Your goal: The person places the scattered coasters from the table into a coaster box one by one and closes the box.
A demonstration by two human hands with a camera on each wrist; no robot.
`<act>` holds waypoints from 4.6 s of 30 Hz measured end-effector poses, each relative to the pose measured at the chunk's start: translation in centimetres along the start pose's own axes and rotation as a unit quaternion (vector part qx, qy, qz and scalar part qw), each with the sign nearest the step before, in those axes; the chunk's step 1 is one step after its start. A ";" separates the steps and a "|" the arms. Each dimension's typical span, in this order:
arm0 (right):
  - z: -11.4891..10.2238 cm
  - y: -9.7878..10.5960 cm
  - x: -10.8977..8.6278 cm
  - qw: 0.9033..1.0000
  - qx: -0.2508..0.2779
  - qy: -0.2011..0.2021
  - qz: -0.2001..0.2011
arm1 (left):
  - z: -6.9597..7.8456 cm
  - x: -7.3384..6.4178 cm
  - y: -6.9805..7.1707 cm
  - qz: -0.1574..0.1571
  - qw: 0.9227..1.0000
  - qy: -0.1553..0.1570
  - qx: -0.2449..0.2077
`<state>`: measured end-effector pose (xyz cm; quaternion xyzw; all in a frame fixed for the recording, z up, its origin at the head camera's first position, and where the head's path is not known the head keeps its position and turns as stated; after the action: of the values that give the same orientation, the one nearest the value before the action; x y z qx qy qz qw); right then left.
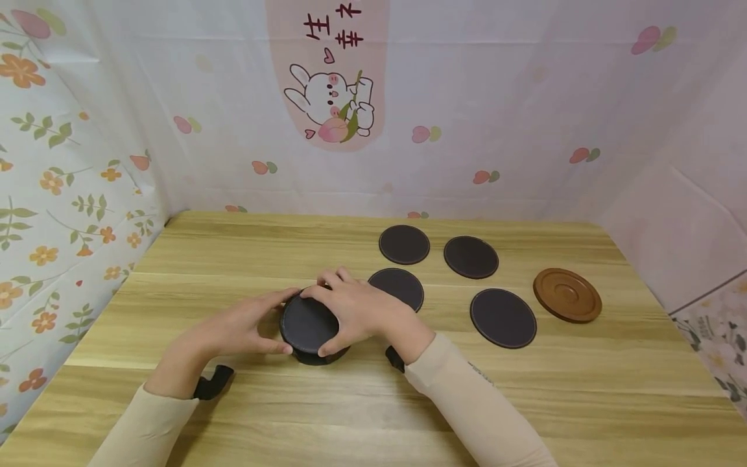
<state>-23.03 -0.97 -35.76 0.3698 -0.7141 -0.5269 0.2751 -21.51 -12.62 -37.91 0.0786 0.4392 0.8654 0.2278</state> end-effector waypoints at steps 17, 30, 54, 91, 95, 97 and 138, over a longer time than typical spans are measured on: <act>6.1 1.8 -3.1 0.998 0.038 -0.045 0.026 | -0.2 -0.7 -0.1 -0.003 0.999 0.027 0.016; 11.4 0.7 -5.1 0.992 0.057 -0.109 -0.020 | -0.2 -0.5 0.1 0.009 0.999 0.018 0.037; 11.7 -0.5 -4.7 0.986 0.023 -0.145 -0.075 | -0.3 -0.1 0.1 0.001 0.999 0.013 0.044; 7.6 2.8 -5.5 0.995 0.049 -0.092 -0.014 | 0.5 0.1 -0.5 -0.034 0.999 0.004 0.006; 6.5 3.1 -5.1 0.995 0.048 -0.082 -0.011 | 0.5 0.0 -0.5 -0.037 0.999 0.010 0.009; 6.1 3.1 -4.9 0.996 0.046 -0.078 -0.010 | 0.5 0.0 -0.5 -0.039 0.999 0.013 0.006; -0.7 0.6 0.0 0.997 0.053 0.009 -0.046 | 0.5 -0.1 -0.4 -0.037 0.998 0.013 -0.047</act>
<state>-22.68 -1.27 -34.97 0.4215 -0.7205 -0.4971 0.2370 -21.15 -12.12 -37.95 0.0404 0.4037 0.8770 0.2575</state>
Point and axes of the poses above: each hand's wrist, its own x-axis towards the middle knuckle, its own y-axis out of the back of the hand, z = x × y, the point moved 10 cm from there along x, towards the middle knuckle, and after that the axes turned 5 degrees about z, right-handed, at the moved point
